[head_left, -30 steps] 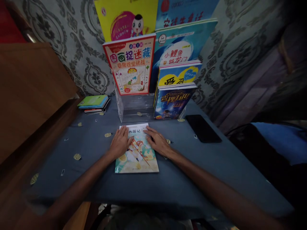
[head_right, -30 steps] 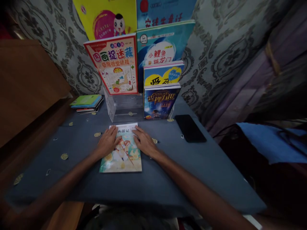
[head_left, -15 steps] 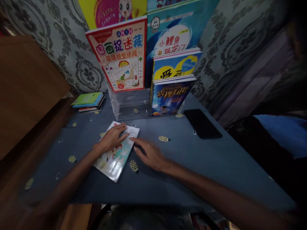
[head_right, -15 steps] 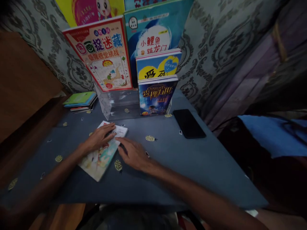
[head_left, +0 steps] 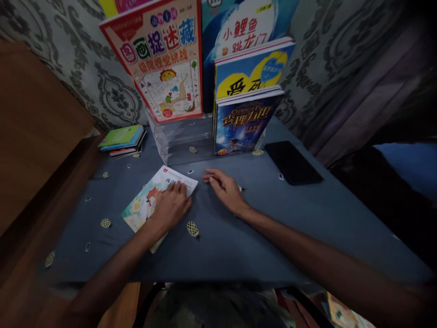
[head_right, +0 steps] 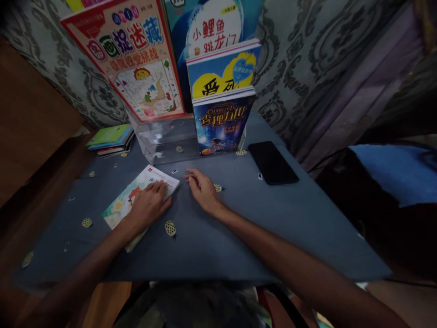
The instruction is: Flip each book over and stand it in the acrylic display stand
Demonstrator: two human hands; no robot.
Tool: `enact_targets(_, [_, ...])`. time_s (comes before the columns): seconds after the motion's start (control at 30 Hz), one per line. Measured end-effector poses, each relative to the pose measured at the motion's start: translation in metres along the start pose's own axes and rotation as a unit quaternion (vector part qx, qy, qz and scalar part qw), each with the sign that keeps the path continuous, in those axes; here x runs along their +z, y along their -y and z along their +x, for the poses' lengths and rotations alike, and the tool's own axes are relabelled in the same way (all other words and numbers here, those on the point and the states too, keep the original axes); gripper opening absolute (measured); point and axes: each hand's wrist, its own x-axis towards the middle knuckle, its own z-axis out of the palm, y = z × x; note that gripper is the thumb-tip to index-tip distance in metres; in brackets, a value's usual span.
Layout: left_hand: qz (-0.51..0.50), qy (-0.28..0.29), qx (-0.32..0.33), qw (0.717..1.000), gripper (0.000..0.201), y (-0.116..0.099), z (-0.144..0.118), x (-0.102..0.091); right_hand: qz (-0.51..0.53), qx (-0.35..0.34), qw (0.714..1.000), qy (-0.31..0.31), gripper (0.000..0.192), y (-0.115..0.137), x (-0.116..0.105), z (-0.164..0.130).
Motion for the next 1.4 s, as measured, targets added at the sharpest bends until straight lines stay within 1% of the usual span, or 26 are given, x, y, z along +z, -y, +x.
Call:
enact_targets(0.1, [-0.007, 0.031, -0.009, 0.999, 0.026, 0.000, 0.000, -0.010, -0.014, -0.010, 1.000, 0.005, 0.034, 0.003, 0.000, -0.001])
enact_targets(0.17, [-0.013, 0.038, -0.010, 0.999, 0.026, 0.001, 0.000, -0.015, -0.022, -0.013, 1.000, 0.007, 0.034, 0.005, 0.000, -0.002])
enact_targets(0.3, [-0.023, 0.033, -0.008, 0.999, 0.027, 0.004, 0.001, -0.017, -0.029, -0.020, 0.999, 0.006, 0.036, 0.008, -0.002, -0.002])
enact_targets(0.4, [-0.035, 0.021, -0.012, 0.999, 0.029, 0.006, 0.002, -0.017, -0.031, -0.039, 0.999, 0.006, 0.036, 0.010, -0.002, -0.003])
enact_targets(0.53, [-0.044, 0.023, -0.012, 0.999, 0.032, 0.010, 0.004, -0.018, -0.034, -0.064, 0.997, 0.009, 0.038, 0.012, -0.001, -0.005])
enact_targets(0.63, [-0.054, 0.013, -0.016, 0.998, 0.035, 0.013, 0.004, -0.018, -0.044, -0.074, 0.996, 0.016, 0.040, 0.016, -0.001, -0.007])
enact_targets(0.73, [-0.054, 0.008, -0.019, 0.998, 0.033, 0.011, 0.003, -0.017, -0.067, -0.101, 0.992, 0.030, 0.043, 0.020, -0.002, -0.009])
enact_targets(0.87, [-0.028, 0.023, -0.027, 0.999, 0.029, 0.000, 0.000, -0.013, -0.123, -0.150, 0.980, 0.054, 0.046, 0.022, 0.001, -0.012])
enact_targets(0.93, [-0.021, 0.023, -0.025, 0.999, 0.028, -0.004, -0.001, -0.009, -0.160, -0.151, 0.972, 0.079, 0.046, 0.018, 0.004, -0.012])
enact_targets(1.0, [-0.027, 0.014, -0.019, 0.999, 0.028, -0.004, -0.003, -0.005, -0.197, -0.138, 0.965, 0.108, 0.046, 0.012, 0.006, -0.013])
enact_targets(1.1, [-0.054, -0.010, 0.003, 0.998, 0.027, 0.005, -0.008, 0.001, -0.223, -0.125, 0.959, 0.123, 0.044, 0.006, 0.008, -0.014])
enact_targets(1.2, [-0.072, -0.042, 0.023, 0.996, 0.027, 0.022, -0.019, 0.007, -0.218, -0.127, 0.958, 0.134, 0.044, 0.004, 0.009, -0.014])
enact_targets(1.3, [-0.074, -0.076, 0.020, 0.994, 0.032, 0.038, -0.034, 0.016, -0.224, -0.128, 0.954, 0.154, 0.044, 0.005, 0.013, -0.009])
enact_targets(1.4, [-0.078, -0.083, 0.021, 0.993, 0.040, 0.046, -0.043, 0.023, -0.268, -0.148, 0.937, 0.166, 0.042, 0.007, 0.021, 0.003])
